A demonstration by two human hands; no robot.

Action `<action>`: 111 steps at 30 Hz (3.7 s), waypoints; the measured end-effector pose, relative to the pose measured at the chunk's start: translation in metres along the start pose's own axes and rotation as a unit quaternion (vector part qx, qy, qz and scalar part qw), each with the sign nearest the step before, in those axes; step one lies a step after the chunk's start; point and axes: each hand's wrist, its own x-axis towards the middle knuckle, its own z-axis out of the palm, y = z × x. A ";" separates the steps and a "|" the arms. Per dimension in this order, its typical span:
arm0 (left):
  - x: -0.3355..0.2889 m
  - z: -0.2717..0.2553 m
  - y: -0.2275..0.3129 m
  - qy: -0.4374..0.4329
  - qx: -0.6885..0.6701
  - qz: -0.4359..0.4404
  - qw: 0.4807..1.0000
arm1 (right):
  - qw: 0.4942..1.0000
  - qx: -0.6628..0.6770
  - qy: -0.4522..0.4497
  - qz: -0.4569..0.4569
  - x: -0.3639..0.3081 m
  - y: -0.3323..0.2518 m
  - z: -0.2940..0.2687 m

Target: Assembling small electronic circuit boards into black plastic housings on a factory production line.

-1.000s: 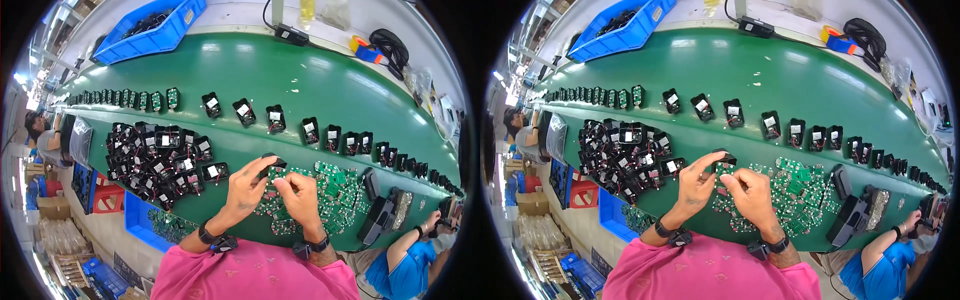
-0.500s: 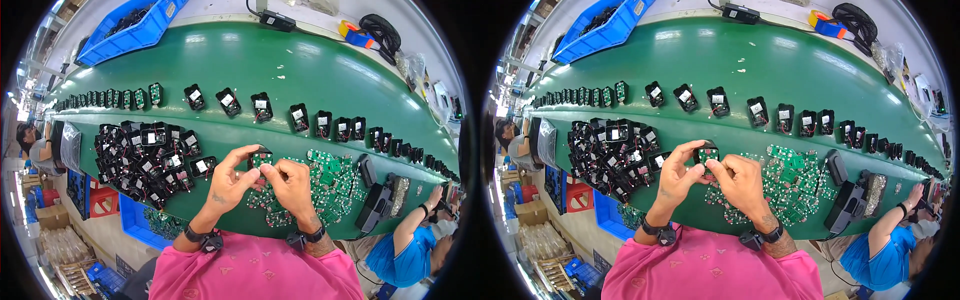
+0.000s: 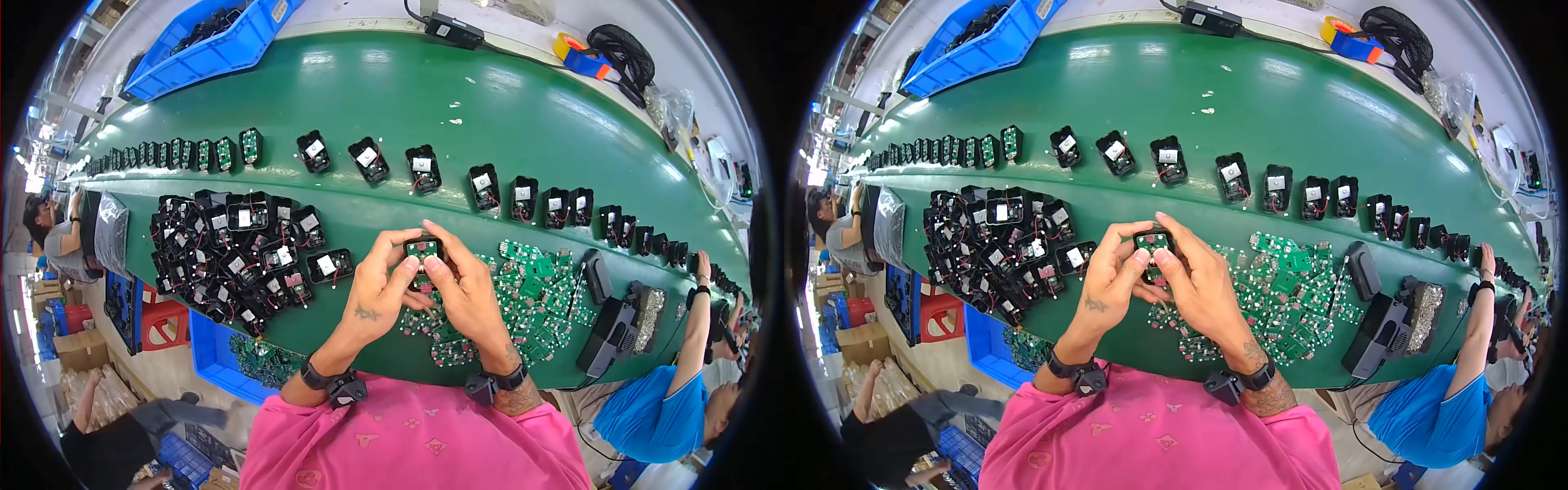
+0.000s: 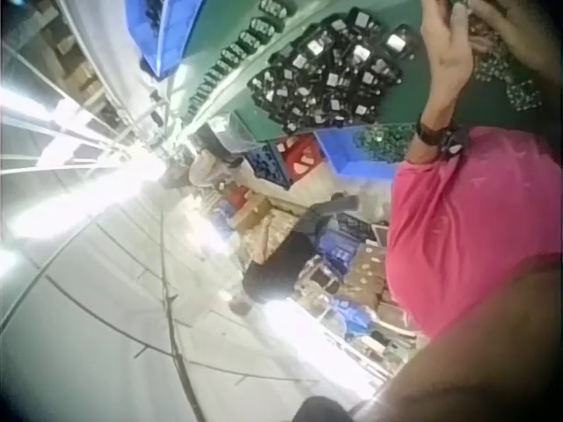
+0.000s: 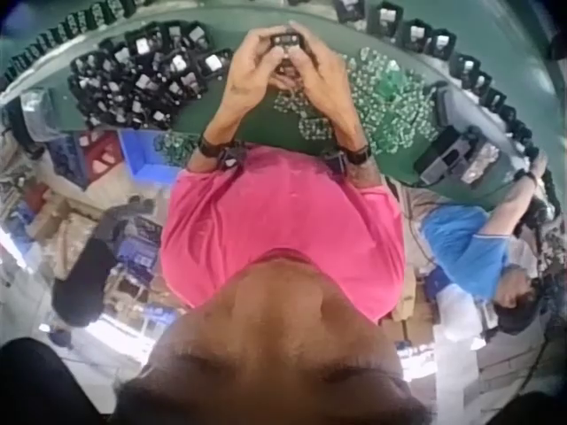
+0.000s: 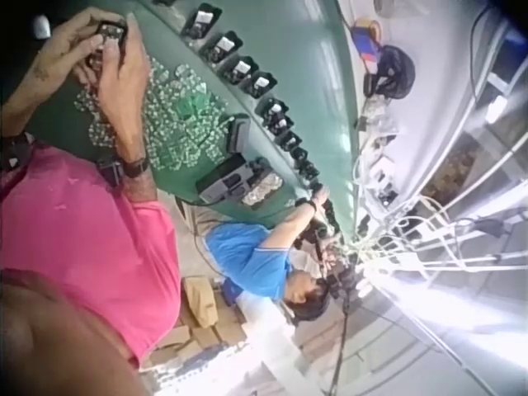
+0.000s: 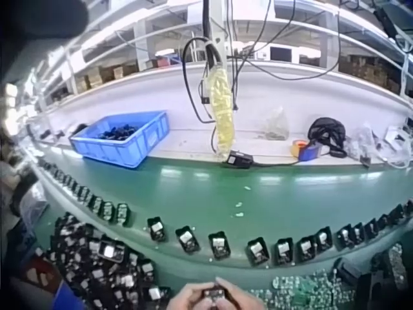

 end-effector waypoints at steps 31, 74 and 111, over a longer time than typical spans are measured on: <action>-0.007 0.008 -0.011 0.098 0.124 0.156 0.975 | 0.997 0.072 0.025 -0.021 0.002 0.008 0.018; 0.107 -0.153 0.075 0.085 0.670 0.159 0.720 | 0.938 -0.313 -0.072 -0.131 -0.030 0.039 -0.009; 0.012 0.013 -0.028 -0.040 0.244 0.136 0.959 | 0.955 0.242 -0.031 0.167 -0.018 0.004 -0.040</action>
